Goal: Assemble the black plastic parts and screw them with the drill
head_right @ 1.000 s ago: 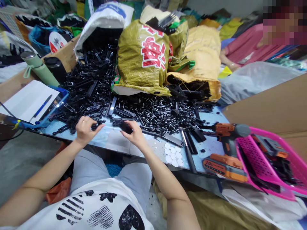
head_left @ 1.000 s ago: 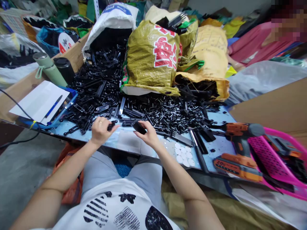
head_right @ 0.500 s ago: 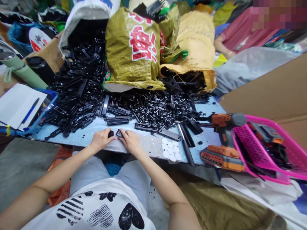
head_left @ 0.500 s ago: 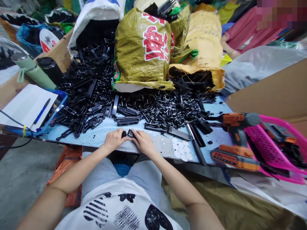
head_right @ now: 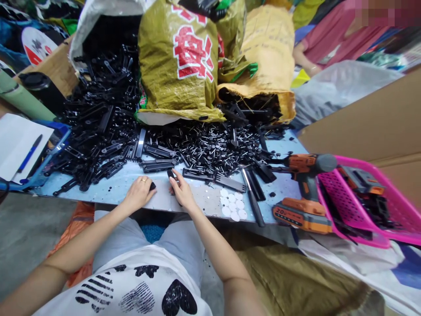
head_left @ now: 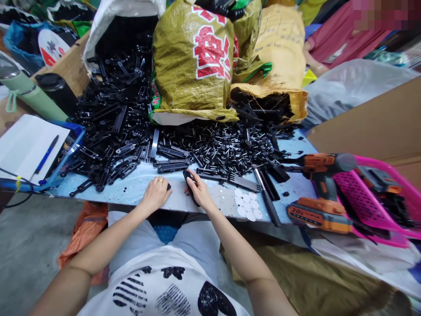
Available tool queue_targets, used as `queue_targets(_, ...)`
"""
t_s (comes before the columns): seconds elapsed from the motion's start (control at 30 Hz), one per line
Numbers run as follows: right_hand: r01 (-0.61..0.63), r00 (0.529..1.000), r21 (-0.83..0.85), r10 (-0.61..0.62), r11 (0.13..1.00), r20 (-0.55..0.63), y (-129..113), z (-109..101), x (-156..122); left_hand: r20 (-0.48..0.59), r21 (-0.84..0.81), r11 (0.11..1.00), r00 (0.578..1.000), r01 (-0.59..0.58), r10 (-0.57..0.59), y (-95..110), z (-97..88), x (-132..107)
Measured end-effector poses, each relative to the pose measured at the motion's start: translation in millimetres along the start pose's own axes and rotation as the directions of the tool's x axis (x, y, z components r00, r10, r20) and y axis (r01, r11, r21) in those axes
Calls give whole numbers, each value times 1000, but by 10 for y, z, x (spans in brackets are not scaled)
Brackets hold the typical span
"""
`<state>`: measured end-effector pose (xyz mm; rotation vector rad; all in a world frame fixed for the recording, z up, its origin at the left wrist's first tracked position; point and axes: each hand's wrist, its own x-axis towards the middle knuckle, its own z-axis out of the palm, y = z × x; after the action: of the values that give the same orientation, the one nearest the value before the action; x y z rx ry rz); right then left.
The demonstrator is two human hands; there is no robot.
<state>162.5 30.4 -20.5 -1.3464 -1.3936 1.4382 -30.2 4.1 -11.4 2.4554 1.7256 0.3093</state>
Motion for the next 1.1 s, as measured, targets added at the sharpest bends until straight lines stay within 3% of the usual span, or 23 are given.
queue_targets(0.13,-44,998,-12,44,999,43,-26,-35,-38,-14,-48,999,1000,-18,17,-134,4,-173)
queue_targets(0.23,-80,994,59,75,995,84,-54,31,-58,-49,-207,978,998,-37,28,-184,-9,-250)
queue_targets(0.37,-141,979,212,105,967,176,-119,203,-83,-132,-564,825,990,-34,-49,-59,-88,-214)
queue_targets(0.47,-128,975,286,68,950,211,-158,292,-107,-141,-704,710,980,0,-140,94,-145,-144)
queue_targets(0.57,-42,978,206,-2,978,208,-165,242,-122,-153,-724,689,967,32,-206,172,-185,-113)
queue_targets(0.63,81,974,73,-95,994,204,-166,141,-122,-170,-698,716,967,17,-189,178,-214,-118)
queue_targets(0.73,332,922,-140,-290,933,257,-187,4,-130,-185,-655,756,974,-23,-130,197,-257,-136)
queue_targets(0.8,427,888,-200,-366,882,279,-206,-3,-160,-218,-645,763,968,-46,-126,260,-269,-144)
queue_targets(0.97,281,960,-118,-278,952,42,-201,231,-320,-399,-632,772,879,-57,-261,473,-243,-132)
queue_targets(1.1,244,970,-107,-243,964,28,-188,339,-386,-393,-612,785,899,-99,-193,450,-241,-100)
